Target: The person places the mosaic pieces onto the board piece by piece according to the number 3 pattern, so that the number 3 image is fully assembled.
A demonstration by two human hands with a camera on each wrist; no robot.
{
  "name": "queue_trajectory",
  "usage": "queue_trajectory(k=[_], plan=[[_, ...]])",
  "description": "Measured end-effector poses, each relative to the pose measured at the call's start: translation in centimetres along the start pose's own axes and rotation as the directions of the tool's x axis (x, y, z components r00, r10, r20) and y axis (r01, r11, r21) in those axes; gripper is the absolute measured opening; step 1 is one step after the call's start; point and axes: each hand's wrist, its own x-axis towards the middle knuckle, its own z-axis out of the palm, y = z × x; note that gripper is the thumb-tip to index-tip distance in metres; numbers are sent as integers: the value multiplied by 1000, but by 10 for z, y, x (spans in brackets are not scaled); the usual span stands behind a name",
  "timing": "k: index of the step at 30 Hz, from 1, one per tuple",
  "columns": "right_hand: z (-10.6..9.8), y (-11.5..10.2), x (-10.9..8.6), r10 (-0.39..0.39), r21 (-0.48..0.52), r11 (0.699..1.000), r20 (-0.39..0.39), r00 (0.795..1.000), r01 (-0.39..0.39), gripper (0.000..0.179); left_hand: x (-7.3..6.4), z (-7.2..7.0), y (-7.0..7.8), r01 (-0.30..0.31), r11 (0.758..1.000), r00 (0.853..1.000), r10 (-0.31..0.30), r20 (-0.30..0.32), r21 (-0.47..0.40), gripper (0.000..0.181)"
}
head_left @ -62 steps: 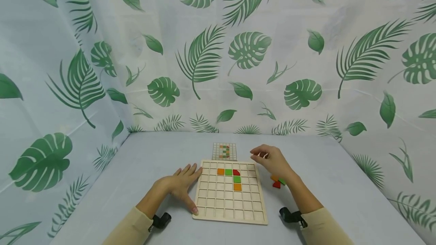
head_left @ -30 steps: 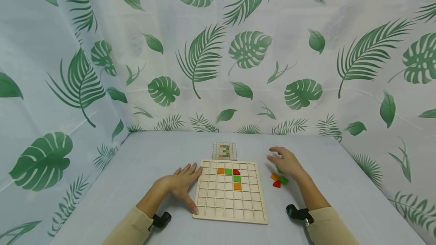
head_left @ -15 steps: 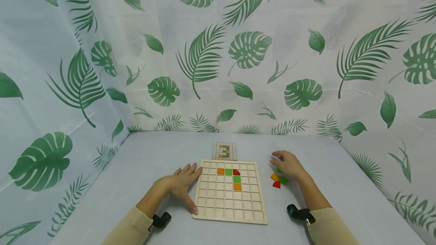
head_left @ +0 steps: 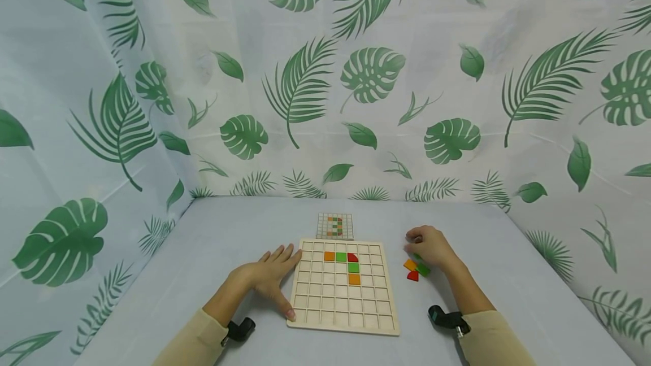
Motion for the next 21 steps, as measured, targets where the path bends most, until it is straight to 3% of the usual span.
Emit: queue_trajectory(k=[7,21], plan=[[-6,-2,-1,-26,-31,999,24,999,27,25,-1,0,-1,-10,1000,1000,10,1,0,146],[-8,2,3,-36,-22,999,77,996,38,31,1,1,-1,4,1000,1000,-4,2,1,146]])
